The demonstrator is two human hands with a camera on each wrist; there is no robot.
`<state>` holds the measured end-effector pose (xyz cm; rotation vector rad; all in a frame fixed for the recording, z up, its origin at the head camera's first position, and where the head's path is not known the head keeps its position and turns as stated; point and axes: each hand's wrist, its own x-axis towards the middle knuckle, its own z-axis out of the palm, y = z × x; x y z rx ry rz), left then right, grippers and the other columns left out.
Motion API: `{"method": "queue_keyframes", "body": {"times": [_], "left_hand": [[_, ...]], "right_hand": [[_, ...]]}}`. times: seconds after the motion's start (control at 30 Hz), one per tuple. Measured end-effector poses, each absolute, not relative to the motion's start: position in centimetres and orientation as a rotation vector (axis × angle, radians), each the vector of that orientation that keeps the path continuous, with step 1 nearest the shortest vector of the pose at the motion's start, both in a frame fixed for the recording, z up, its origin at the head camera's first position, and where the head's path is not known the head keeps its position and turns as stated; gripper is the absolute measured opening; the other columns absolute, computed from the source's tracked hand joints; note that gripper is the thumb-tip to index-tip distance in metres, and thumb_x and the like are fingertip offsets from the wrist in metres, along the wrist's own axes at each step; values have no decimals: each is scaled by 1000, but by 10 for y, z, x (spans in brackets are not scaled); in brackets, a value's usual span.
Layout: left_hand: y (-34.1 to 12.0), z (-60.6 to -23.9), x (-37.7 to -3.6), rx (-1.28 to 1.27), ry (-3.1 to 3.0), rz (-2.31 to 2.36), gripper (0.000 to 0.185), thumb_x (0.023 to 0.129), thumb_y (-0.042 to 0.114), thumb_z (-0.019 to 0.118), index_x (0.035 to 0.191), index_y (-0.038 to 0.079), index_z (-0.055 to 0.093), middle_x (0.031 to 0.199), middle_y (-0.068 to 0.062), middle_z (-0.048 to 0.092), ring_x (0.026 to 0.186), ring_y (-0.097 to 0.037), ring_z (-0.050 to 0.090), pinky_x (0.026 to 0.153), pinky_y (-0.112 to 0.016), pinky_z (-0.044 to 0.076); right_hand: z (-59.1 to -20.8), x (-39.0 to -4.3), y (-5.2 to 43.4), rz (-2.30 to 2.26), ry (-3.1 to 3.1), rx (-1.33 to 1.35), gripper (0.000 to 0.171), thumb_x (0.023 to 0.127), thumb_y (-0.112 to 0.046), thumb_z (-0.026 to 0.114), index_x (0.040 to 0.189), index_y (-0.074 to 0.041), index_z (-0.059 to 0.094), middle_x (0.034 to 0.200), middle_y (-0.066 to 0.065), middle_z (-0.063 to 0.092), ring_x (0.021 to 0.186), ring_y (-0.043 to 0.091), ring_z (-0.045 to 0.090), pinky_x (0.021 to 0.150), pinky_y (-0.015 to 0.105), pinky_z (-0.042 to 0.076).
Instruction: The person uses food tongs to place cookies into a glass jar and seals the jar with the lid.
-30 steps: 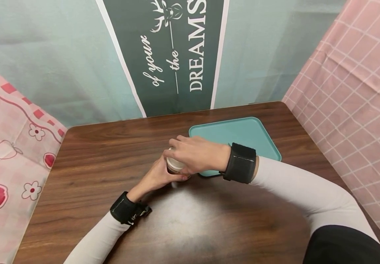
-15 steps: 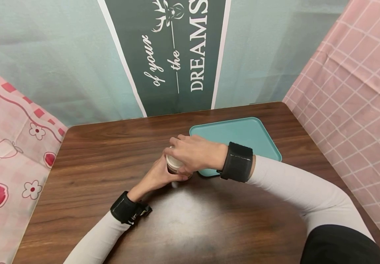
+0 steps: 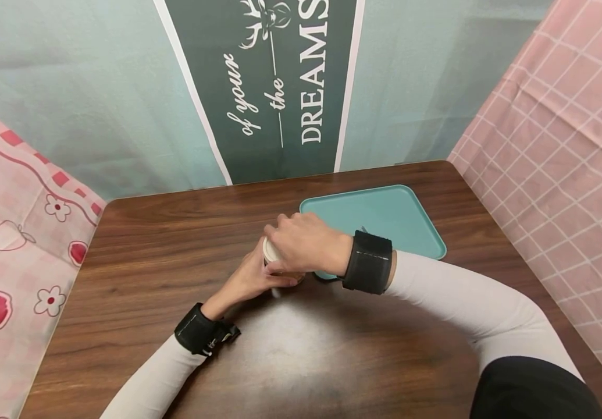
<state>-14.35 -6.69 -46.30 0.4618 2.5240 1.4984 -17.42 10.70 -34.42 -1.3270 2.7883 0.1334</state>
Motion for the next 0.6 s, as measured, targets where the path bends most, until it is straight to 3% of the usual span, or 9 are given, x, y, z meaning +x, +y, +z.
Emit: {"method": "queue_keyframes", "body": {"times": [0.27,0.37,0.47,0.6], "left_hand": [[-69,-461,-143,493,2513,1488,96,78,32,97,151,7,39,135,-9,64,115,-24,66,98,-45,54],[-71,-465,-144,539,2533,1501,98,79,40,95,151,7,38,133,-11,64,115,-24,66,97,-45,54],[-71,-465,-144,575,2550,1500,99,81,42,93,153,5,36,131,-13,64,116,-26,65,97,-46,54],[-69,-462,-144,546,2537,1465,95,81,36,94,152,4,40,131,-13,63,117,-27,65,99,-48,53]], "right_hand": [[-348,-172,101,138,2838,-1244,69,91,-72,70,113,-6,69,91,10,64,74,27,65,65,44,58],[-344,-175,106,98,2782,-1276,77,88,-71,73,131,-8,65,106,10,63,84,27,65,66,43,58],[-338,-180,113,31,2677,-1404,82,86,-62,81,148,-13,56,128,11,60,104,29,65,77,44,60],[-331,-185,122,-33,2503,-1565,82,84,-40,92,152,-19,53,151,12,53,130,32,58,97,50,56]]}}
